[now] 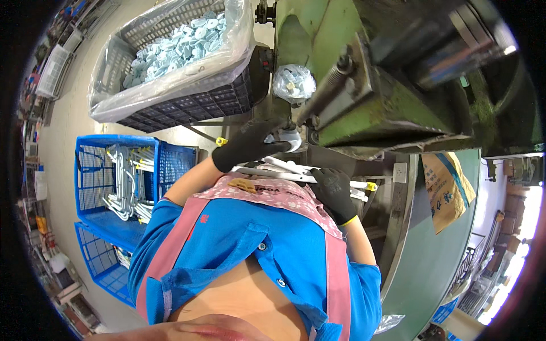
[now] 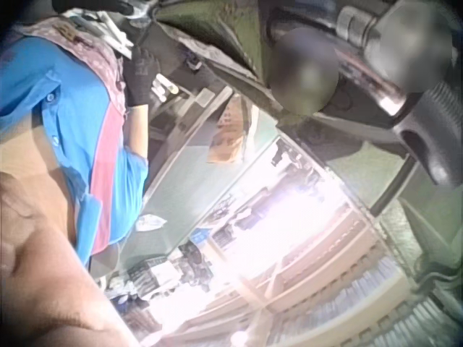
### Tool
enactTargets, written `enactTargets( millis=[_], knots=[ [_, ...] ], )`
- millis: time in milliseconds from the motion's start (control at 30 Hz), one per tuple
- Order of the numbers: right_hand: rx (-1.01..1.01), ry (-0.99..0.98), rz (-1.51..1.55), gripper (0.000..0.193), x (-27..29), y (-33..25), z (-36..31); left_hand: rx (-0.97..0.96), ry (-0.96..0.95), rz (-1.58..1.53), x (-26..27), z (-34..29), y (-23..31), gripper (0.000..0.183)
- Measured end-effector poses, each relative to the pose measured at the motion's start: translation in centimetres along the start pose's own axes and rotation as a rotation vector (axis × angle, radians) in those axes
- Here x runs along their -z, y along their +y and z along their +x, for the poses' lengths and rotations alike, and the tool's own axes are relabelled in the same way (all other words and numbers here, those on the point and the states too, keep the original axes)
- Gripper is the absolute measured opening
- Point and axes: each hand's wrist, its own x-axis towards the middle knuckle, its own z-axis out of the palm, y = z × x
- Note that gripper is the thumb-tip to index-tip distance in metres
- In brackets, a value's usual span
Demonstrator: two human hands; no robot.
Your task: The person picks white cable assemblies from blue crates, inserts small light-blue plastic pieces into the cable ends, and places the assembled units into a gray bin. The process is repeated multiple times in a factory setting.
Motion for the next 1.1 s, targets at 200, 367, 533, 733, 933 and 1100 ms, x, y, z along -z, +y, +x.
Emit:
enactTargets(
  millis=[200, 367, 533, 733, 933, 1100],
  knots=[
    [0.084, 0.014, 0.003, 0.029, 1.4, 1.7, -1.4, 0.011, 0.148, 0.091, -5.5, 1.2, 1.7, 0.046],
    [0.059, -0.098, -0.049, 0.034, 2.0, 2.8, -2.9, -0.086, 0.299, 0.137, -7.6, 1.3, 1.2, 0.041],
    [0.117, -0.012, -0.024, 0.036, 2.2, 3.9, -3.7, -0.065, 0.331, 0.339, -9.3, 1.3, -1.2, 0.046],
    [0.163, -0.012, -0.093, 0.035, 2.9, 3.8, -3.1, -0.194, 0.449, 0.376, -10.8, 1.0, -3.2, 0.047],
    [0.196, 0.021, -0.127, 0.033, 3.8, 3.7, -0.7, 0.014, 0.460, 0.268, -7.7, -1.6, -0.7, 0.036],
    [0.255, 0.094, -0.148, 0.033, 4.7, 3.9, 2.0, 0.143, 0.328, 0.334, -2.7, -5.8, 1.9, 0.022]
  ],
)
